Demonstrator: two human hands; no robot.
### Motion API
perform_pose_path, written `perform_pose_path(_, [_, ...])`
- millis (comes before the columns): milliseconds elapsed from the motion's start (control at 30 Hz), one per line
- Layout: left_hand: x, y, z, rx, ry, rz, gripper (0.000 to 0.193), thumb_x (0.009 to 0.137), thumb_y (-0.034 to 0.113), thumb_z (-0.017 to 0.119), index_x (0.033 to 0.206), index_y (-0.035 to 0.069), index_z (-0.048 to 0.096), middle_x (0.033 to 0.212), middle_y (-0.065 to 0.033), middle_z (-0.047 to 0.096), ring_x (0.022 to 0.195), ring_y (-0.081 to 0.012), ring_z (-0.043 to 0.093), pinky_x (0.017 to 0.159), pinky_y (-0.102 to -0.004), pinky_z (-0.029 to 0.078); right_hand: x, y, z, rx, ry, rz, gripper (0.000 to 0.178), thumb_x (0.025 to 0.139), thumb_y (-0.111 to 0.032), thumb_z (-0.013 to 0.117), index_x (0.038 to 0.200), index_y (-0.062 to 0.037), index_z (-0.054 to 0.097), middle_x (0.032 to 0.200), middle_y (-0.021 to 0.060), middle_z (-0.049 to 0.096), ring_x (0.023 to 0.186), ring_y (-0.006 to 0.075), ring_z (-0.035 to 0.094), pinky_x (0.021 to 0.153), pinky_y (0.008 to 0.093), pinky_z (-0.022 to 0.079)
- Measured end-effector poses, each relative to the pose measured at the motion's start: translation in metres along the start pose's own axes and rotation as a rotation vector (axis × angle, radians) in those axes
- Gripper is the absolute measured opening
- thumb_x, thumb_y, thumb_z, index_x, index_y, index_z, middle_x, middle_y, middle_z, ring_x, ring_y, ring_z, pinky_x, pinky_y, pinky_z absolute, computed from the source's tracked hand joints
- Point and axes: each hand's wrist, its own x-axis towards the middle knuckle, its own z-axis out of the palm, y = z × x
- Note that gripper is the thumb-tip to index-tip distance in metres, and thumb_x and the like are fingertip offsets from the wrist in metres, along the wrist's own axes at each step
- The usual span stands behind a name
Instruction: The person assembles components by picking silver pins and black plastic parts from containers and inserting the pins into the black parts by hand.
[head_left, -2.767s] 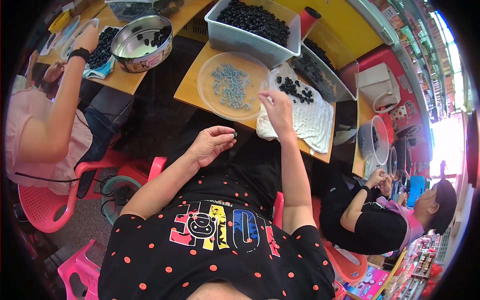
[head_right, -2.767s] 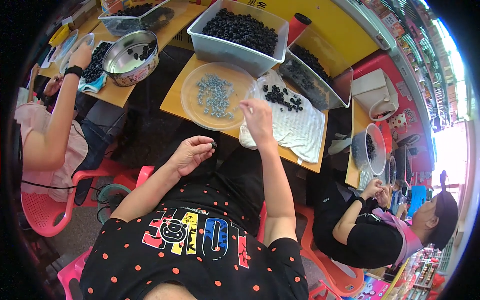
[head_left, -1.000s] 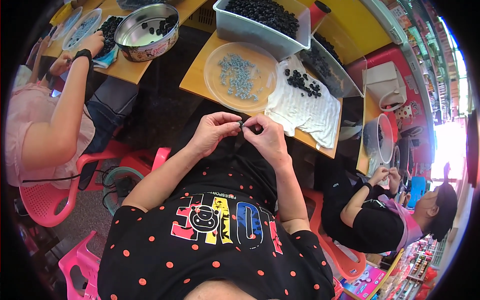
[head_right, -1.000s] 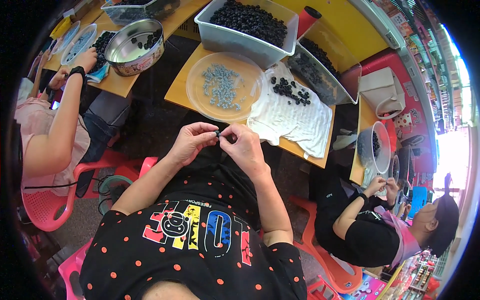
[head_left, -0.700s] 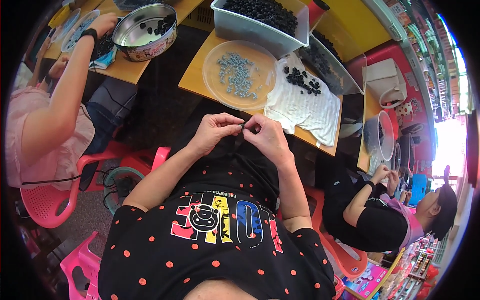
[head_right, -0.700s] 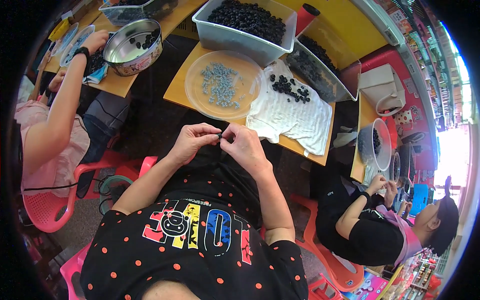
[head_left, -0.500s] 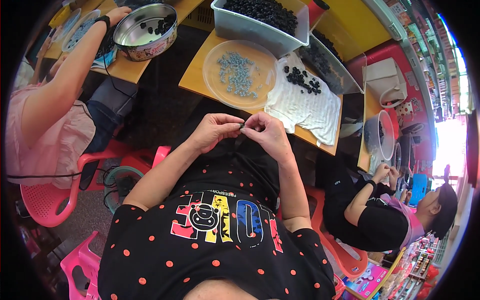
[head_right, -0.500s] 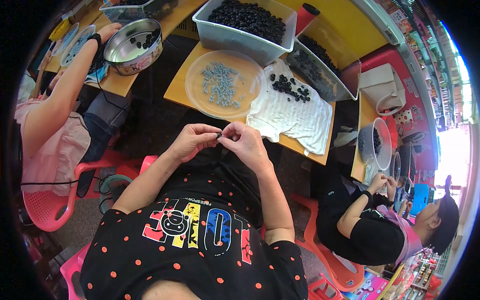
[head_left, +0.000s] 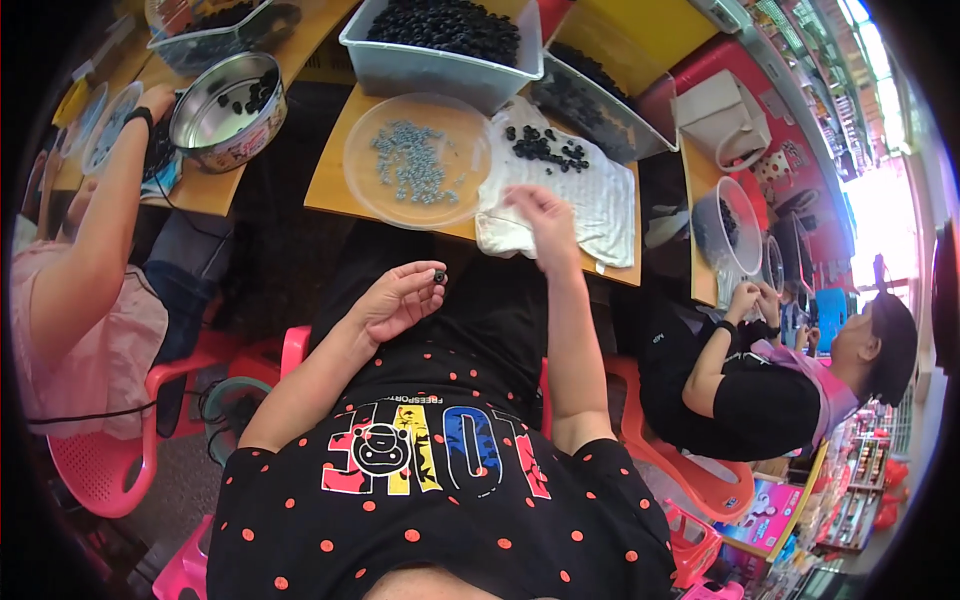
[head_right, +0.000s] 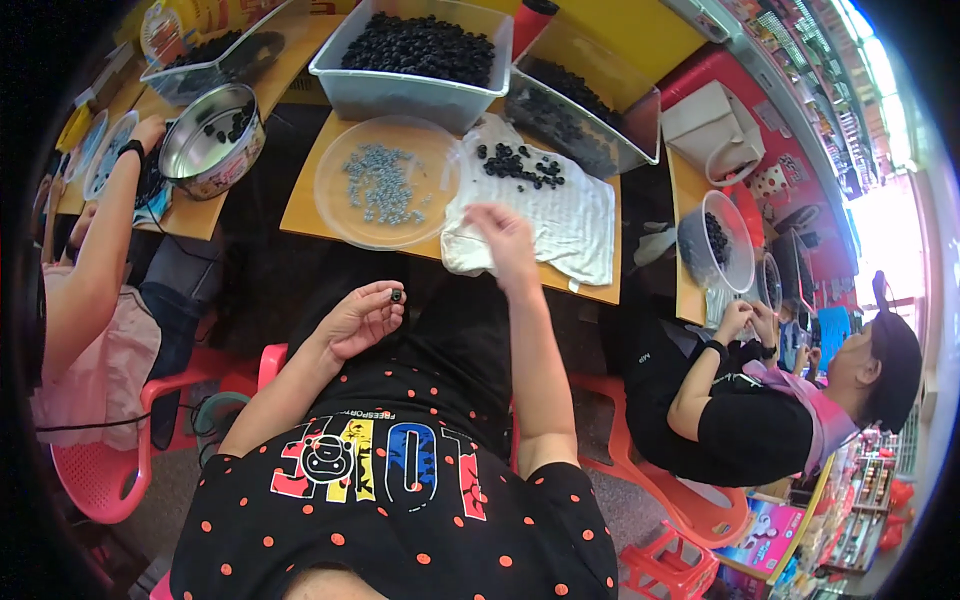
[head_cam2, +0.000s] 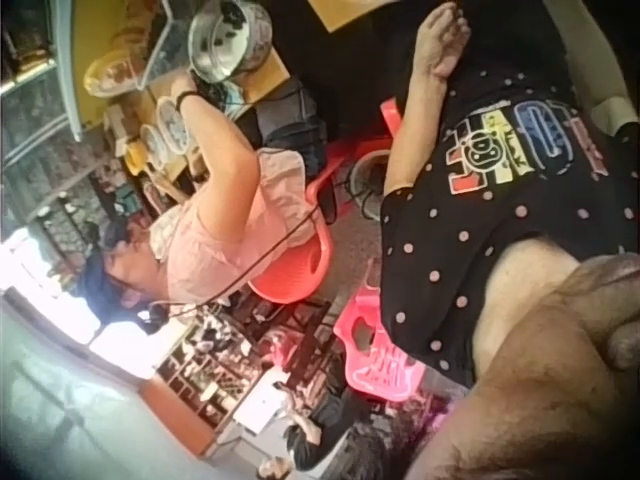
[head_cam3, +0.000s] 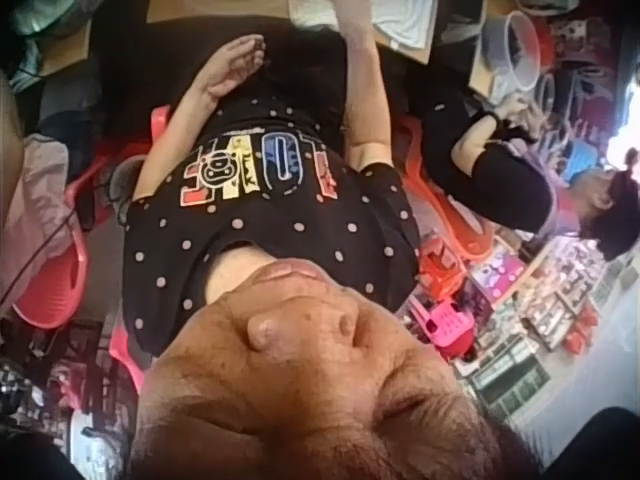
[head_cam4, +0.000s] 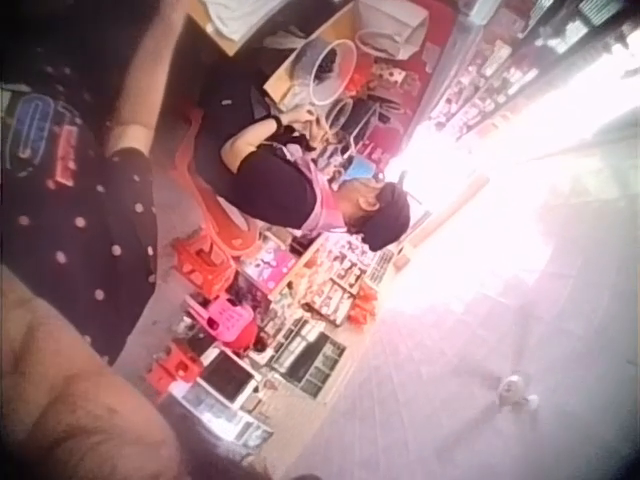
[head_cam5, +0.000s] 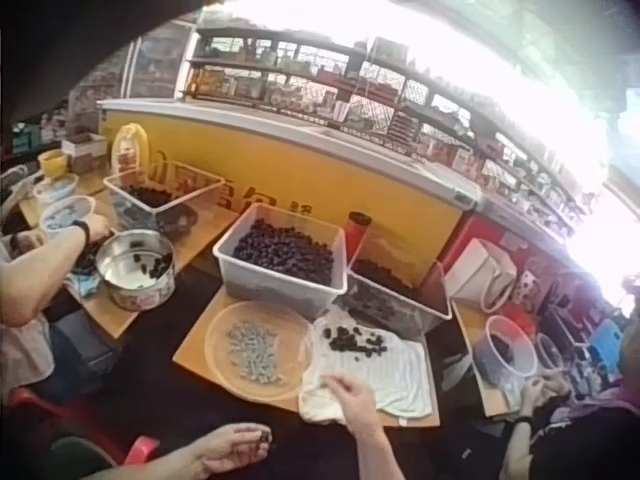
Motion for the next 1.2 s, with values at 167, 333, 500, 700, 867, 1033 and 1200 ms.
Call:
perform_pose_path(167, [0.006, 0.001, -0.003, 0.019, -0.001, -0.023, 0.018, 0.089, 0.007, 0.059, 0.106, 0.002, 0.060, 0.093, -0.0070, 0.065, 0.084, -0.0139, 0.063, 0.075, -0.0265, 0.054, 0.052, 0.034, -0.071, -0.869, 0.435, -0.246, 0.016, 0.083, -0.016, 0.062, 0.092, -0.0046, 0.069, 0.085, 0.0117, 0.068, 0.073, 0.0196, 0.063, 0.068, 0.0315, 0.048])
perform_pose_path(333, [0.003, 0.002, 0.001, 0.038, 0.031, -0.016, 0.018, 0.089, 0.007, 0.059, 0.106, 0.003, 0.060, 0.095, -0.0076, 0.066, 0.085, -0.0143, 0.064, 0.076, -0.0270, 0.055, 0.071, 0.062, -0.078, -0.989, 0.359, -0.269, 0.013, 0.076, -0.016, 0.067, 0.082, -0.0051, 0.068, 0.085, 0.0140, 0.065, 0.080, 0.0313, 0.061, 0.075, 0.0388, 0.047])
perform_pose_path(500, [0.000, 0.006, -0.003, 0.028, 0.024, 0.037, 0.017, 0.089, 0.007, 0.059, 0.106, 0.003, 0.060, 0.095, -0.0077, 0.066, 0.086, -0.0139, 0.064, 0.075, -0.0272, 0.055, 0.062, 0.048, -0.063, -1.001, 0.363, -0.349, 0.013, 0.075, -0.015, 0.068, 0.083, -0.0051, 0.069, 0.077, 0.0125, 0.064, 0.073, 0.0269, 0.061, 0.070, 0.0366, 0.048])
perform_pose_path(700, [-0.002, 0.017, 0.007, 0.041, 0.109, 0.168, 0.017, 0.088, 0.006, 0.061, 0.105, 0.003, 0.061, 0.095, -0.0073, 0.066, 0.084, -0.0135, 0.064, 0.075, -0.0260, 0.054, -0.010, -0.007, 0.002, -0.175, 0.104, -0.061, 0.012, 0.077, -0.005, 0.071, 0.087, 0.0000, 0.067, 0.065, -0.0065, 0.053, 0.057, 0.0009, 0.042, 0.053, 0.0175, 0.035])
perform_pose_path(867, [-0.005, 0.018, 0.011, 0.048, 0.096, 0.217, 0.015, 0.087, 0.005, 0.062, 0.102, 0.003, 0.062, 0.093, -0.0074, 0.066, 0.083, -0.0137, 0.065, 0.075, -0.0260, 0.054, -0.057, -0.025, 0.050, 0.117, -0.051, 0.054, 0.013, 0.077, 0.002, 0.071, 0.088, 0.0004, 0.065, 0.077, -0.0028, 0.061, 0.064, 0.0008, 0.049, 0.058, 0.0145, 0.040])
perform_pose_path(1033, [-0.005, 0.016, 0.011, 0.048, 0.112, 0.223, 0.015, 0.086, 0.006, 0.063, 0.100, 0.003, 0.063, 0.090, -0.0068, 0.067, 0.081, -0.0134, 0.064, 0.073, -0.0262, 0.054, -0.074, -0.024, 0.067, -0.112, -0.124, -0.057, 0.014, 0.077, 0.006, 0.069, 0.089, 0.0001, 0.065, 0.086, 0.0014, 0.065, 0.069, 0.0043, 0.055, 0.063, 0.0158, 0.044])
perform_pose_path(1200, [-0.005, 0.015, 0.007, 0.094, 0.130, 0.207, 0.015, 0.086, 0.007, 0.064, 0.100, 0.004, 0.064, 0.087, -0.0052, 0.066, 0.078, -0.0128, 0.063, 0.071, -0.0264, 0.053, -0.073, -0.023, 0.073, -0.239, -0.112, -0.210, 0.014, 0.074, 0.005, 0.072, 0.086, -0.0005, 0.066, 0.086, 0.0029, 0.065, 0.071, 0.0061, 0.056, 0.064, 0.0189, 0.045])
